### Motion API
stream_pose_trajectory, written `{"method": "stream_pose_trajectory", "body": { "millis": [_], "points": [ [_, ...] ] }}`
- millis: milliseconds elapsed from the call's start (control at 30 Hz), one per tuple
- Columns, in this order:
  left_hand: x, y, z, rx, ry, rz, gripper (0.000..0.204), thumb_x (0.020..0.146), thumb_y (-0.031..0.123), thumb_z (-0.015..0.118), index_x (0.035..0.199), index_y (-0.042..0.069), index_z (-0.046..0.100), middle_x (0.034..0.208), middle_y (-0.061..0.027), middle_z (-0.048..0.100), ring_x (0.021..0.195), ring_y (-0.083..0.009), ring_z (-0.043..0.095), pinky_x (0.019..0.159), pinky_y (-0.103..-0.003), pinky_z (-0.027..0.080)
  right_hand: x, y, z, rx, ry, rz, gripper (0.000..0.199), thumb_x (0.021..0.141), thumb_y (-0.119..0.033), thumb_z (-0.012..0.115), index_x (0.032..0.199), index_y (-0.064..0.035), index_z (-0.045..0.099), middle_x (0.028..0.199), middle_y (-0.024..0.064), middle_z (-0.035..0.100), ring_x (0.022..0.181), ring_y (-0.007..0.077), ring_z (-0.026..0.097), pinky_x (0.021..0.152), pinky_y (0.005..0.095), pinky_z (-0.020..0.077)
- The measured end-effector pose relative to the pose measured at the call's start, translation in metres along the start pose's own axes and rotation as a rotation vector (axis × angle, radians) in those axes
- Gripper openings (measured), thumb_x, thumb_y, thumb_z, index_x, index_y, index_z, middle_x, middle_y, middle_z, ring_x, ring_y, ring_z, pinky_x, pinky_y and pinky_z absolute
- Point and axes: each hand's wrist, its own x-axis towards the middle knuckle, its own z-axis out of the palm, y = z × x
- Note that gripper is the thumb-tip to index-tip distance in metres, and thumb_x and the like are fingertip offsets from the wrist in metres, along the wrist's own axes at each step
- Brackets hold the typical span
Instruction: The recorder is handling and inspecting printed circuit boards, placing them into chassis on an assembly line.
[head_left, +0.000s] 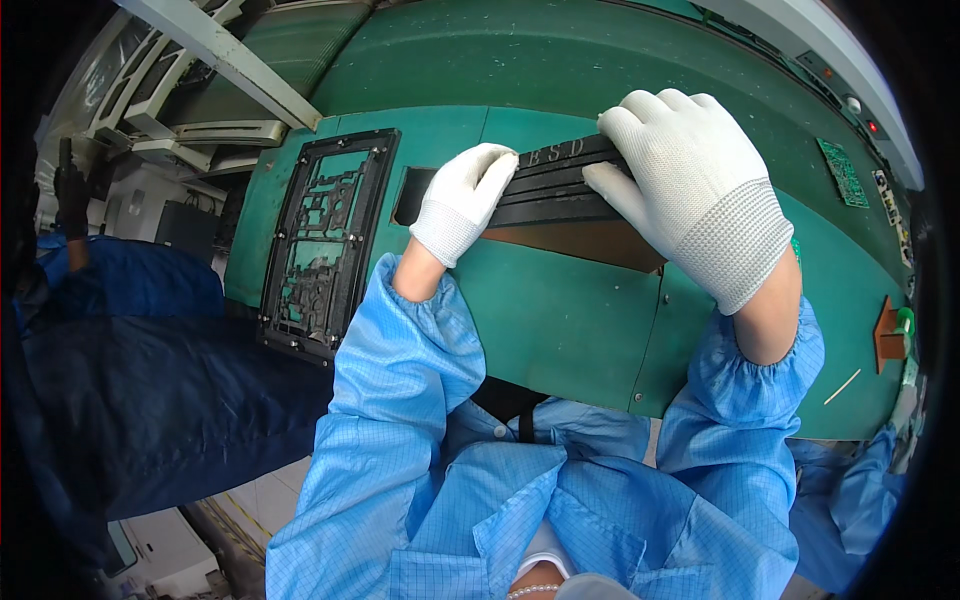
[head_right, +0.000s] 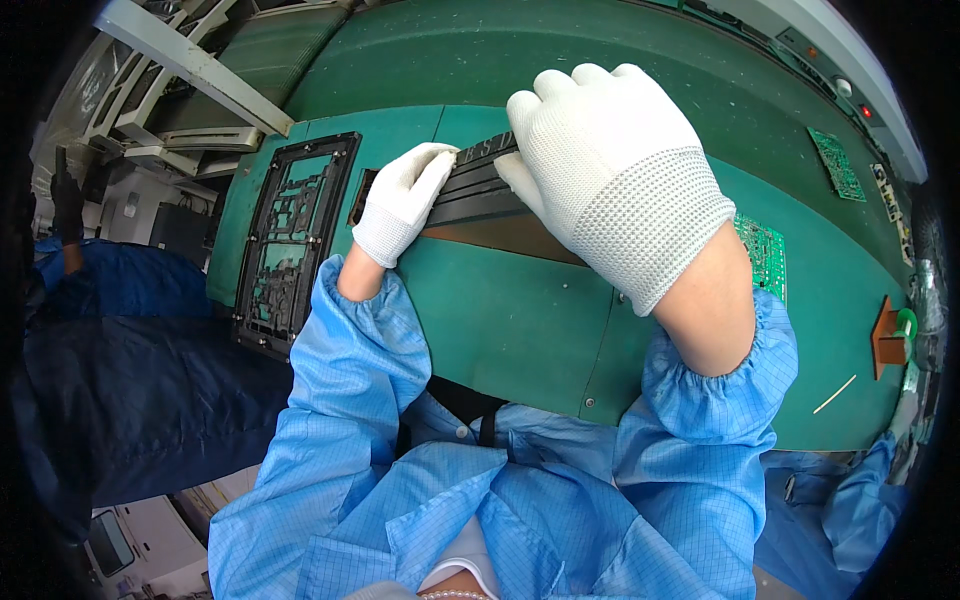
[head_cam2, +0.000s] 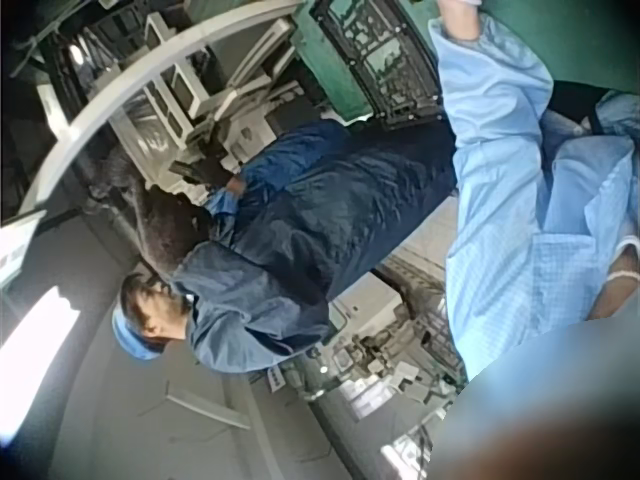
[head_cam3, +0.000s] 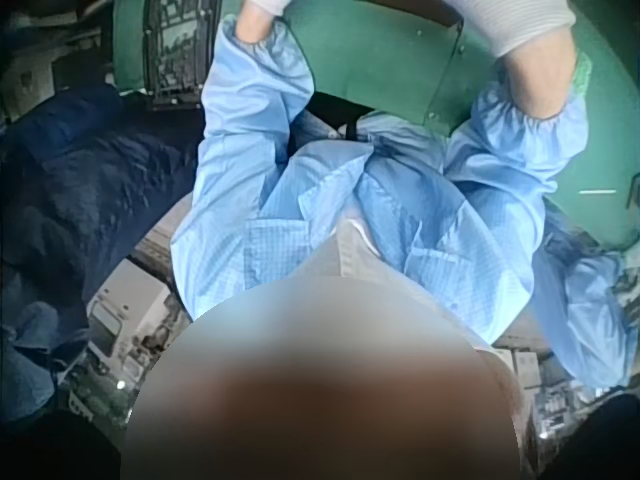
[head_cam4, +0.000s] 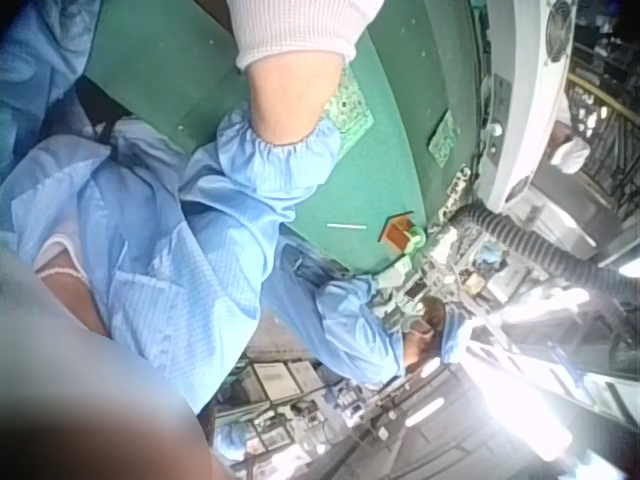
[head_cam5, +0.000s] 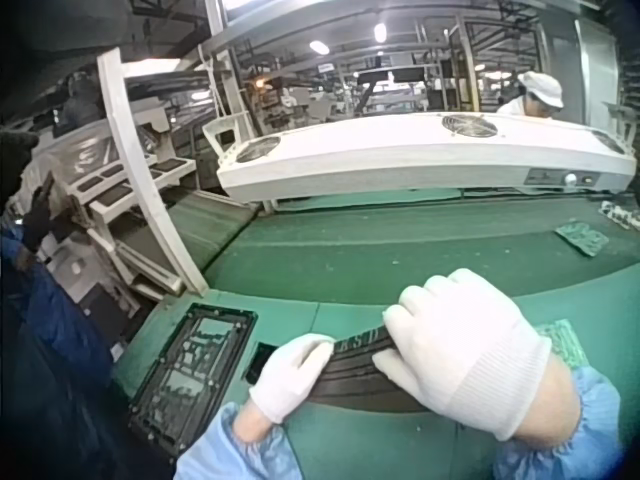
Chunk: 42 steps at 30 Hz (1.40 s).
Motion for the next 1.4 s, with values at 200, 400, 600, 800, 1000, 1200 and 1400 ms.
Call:
{"method": "stream_pose_trajectory", "body": {
  "millis": [200,400,600,800,1000,1200,1400],
  "points": [
    [0.0003,0.0026,-0.0006,0.003,-0.006,0.004,0.028,0.105,0.019,0.058,0.114,-0.005,0.066,0.096,-0.0089,0.069,0.088,-0.0115,0.062,0.083,-0.025,0.050,-0.0004,0.0005,0.0007,0.001,0.003,-0.004,0.029,0.092,-0.031,0.069,0.101,-0.0041,0.067,0.095,0.0119,0.065,0.094,0.0296,0.065,0.090,0.0400,0.0509],
    [0.0009,0.0015,0.0006,0.003,0.014,0.024,0.028,0.104,0.020,0.058,0.114,-0.005,0.066,0.098,-0.0103,0.070,0.090,-0.0132,0.063,0.084,-0.027,0.051,0.0000,0.0016,0.0021,0.005,0.009,-0.002,0.029,0.092,-0.031,0.069,0.101,-0.0040,0.067,0.095,0.0119,0.065,0.094,0.0298,0.065,0.089,0.0401,0.0509],
    [0.0008,0.0014,0.0003,0.017,0.008,0.017,0.029,0.105,0.021,0.058,0.114,-0.005,0.066,0.099,-0.0109,0.071,0.091,-0.0138,0.064,0.086,-0.027,0.052,0.0011,0.0009,0.0014,0.003,-0.004,0.002,0.029,0.092,-0.031,0.069,0.102,-0.0036,0.067,0.095,0.0119,0.065,0.094,0.0300,0.064,0.090,0.0402,0.0507],
    [-0.0013,0.0056,0.0003,-0.004,0.035,0.017,0.029,0.102,0.024,0.060,0.108,-0.003,0.069,0.100,-0.0162,0.071,0.092,-0.0256,0.068,0.086,-0.033,0.053,0.0006,-0.0005,0.0019,-0.008,-0.006,0.004,0.030,0.092,-0.031,0.069,0.103,-0.0032,0.068,0.095,0.0120,0.065,0.094,0.0299,0.064,0.090,0.0400,0.0507],
    [-0.0001,0.0042,0.0007,-0.017,0.028,-0.005,0.029,0.102,0.024,0.060,0.109,-0.003,0.069,0.100,-0.0159,0.071,0.092,-0.0245,0.068,0.086,-0.032,0.052,0.0005,0.0006,0.0038,-0.004,0.005,0.006,0.030,0.092,-0.030,0.069,0.104,-0.0033,0.068,0.096,0.0118,0.065,0.095,0.0299,0.064,0.090,0.0400,0.0507],
    [0.0003,0.0022,0.0021,-0.051,0.030,-0.011,0.029,0.102,0.023,0.060,0.109,-0.003,0.069,0.100,-0.0154,0.071,0.092,-0.0228,0.068,0.086,-0.031,0.052,0.0007,0.0005,0.0026,-0.008,-0.005,0.011,0.030,0.092,-0.031,0.069,0.104,-0.0032,0.068,0.097,0.0116,0.065,0.095,0.0297,0.065,0.090,0.0398,0.0509],
    [-0.0001,0.0024,0.0009,-0.023,0.041,0.006,0.028,0.102,0.023,0.061,0.109,-0.004,0.069,0.099,-0.0146,0.071,0.091,-0.0217,0.068,0.086,-0.031,0.052,0.0006,-0.0006,0.0026,-0.020,-0.008,0.012,0.031,0.093,-0.032,0.069,0.106,-0.0030,0.069,0.097,0.0115,0.066,0.095,0.0292,0.065,0.091,0.0397,0.0511]
  ]
}}
